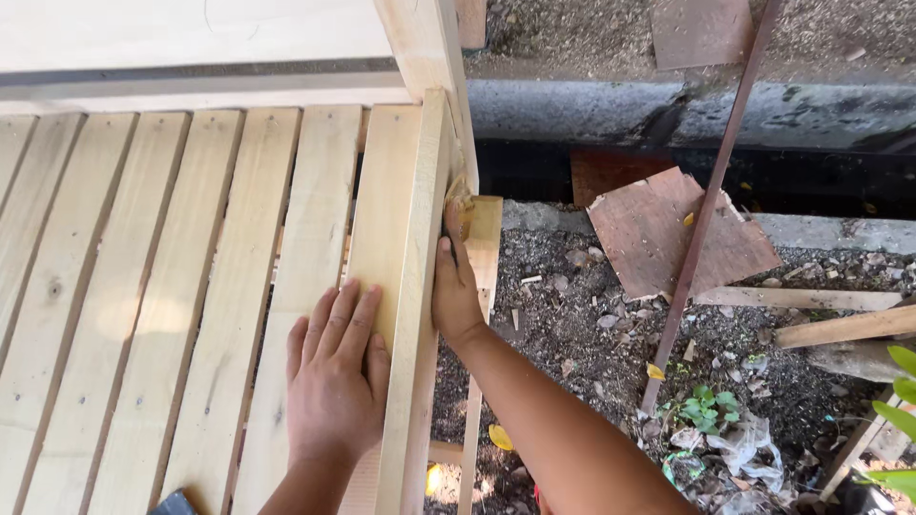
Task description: The person sands a slatted wooden bench frame with sheets of sandpaper, rubbing the flat slats and the side rails and edges of the frame. They move around the bench to sand different sections, at one point steadying the frame with one hand while sanding with the other.
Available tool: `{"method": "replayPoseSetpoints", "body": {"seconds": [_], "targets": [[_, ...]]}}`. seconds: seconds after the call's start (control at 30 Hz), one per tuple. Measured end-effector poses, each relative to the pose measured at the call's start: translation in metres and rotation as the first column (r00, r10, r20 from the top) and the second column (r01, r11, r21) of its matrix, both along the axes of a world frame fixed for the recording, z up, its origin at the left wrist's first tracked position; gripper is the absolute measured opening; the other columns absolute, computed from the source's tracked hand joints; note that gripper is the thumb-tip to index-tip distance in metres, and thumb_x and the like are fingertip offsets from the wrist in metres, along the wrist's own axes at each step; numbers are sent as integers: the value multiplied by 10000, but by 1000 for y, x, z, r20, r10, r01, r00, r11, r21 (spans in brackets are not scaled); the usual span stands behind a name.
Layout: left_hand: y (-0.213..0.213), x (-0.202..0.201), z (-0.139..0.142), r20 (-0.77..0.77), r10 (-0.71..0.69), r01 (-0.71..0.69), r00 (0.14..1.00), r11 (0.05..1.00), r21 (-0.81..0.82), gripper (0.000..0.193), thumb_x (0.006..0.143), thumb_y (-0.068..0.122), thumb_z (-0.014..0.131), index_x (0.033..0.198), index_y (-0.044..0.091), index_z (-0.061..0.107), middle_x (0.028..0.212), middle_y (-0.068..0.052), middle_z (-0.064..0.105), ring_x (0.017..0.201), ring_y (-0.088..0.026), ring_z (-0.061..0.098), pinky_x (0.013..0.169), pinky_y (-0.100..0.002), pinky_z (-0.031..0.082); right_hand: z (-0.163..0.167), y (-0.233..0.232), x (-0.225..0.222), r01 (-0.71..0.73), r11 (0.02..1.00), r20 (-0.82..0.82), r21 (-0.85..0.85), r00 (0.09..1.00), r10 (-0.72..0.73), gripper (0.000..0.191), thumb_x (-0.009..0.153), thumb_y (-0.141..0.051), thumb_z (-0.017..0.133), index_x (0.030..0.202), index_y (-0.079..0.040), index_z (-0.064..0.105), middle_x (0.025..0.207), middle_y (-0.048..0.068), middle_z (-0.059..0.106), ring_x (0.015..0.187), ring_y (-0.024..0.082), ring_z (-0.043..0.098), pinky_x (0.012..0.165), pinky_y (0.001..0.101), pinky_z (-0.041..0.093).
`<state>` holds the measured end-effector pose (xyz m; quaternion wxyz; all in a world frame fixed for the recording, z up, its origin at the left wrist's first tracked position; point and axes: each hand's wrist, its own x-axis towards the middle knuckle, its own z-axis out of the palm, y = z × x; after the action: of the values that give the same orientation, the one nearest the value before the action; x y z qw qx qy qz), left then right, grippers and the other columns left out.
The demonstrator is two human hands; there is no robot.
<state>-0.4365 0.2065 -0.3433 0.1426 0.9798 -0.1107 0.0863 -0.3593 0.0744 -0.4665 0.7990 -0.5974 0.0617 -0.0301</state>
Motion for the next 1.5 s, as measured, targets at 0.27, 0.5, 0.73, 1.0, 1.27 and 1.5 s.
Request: {"method": "replayPoseSetpoints", "body": {"seconds": [0.27,0.5,0.73,1.0,1.27,1.5], "targets": [[-2,2,1,-9,22,-22,1000,1000,8,504,981,234,462,1469,129,527,1531,-110,509,1460,-299,391,1188,-506,239,35,16,-91,-86,991,29,107,996,83,636,1111,-386,250,1651,-95,81,1756,134,120,1613,243,126,1281,362,159],[0,1,-1,0,9,-9,1000,1000,0,502,990,229,462,1477,124,527,1536,-117,506,1457,-310,402,1188,-504,246,18,-7,19,25,979,-248,202,968,26,649,1114,-422,276,1583,14,383,1548,305,472,1389,394,458,1140,448,353],[-2,3,1,9,13,-13,1000,1000,15,498,992,234,455,1472,124,528,1528,-107,511,1459,-303,402,1196,-499,243,29,6,-86,-64,994,-42,93,997,69,657,1094,-425,253,1635,-58,185,1720,102,226,1571,196,223,1256,331,200],[-1,0,0,-15,20,-20,1000,1000,-2,499,1010,244,441,1492,136,507,1544,-111,496,1484,-291,383,1215,-486,237,10,0,-23,-10,980,-329,197,941,76,689,1065,-473,264,1611,-55,300,1465,224,581,1320,311,581,1134,394,428],[-3,1,3,-15,18,-18,1000,1000,19,507,999,241,452,1491,136,513,1543,-109,497,1469,-302,384,1200,-498,231,61,10,-92,-120,952,-129,-282,988,87,660,1075,-449,81,1661,-146,73,1720,129,212,1552,260,260,1247,361,215],[-1,0,0,0,5,-5,1000,1000,0,509,1001,233,458,1497,130,516,1551,-114,496,1475,-299,381,1207,-494,228,-12,3,-71,-218,952,-294,-215,944,150,658,1058,-414,150,1666,-165,120,1574,187,408,1382,312,510,1110,365,441]]}}
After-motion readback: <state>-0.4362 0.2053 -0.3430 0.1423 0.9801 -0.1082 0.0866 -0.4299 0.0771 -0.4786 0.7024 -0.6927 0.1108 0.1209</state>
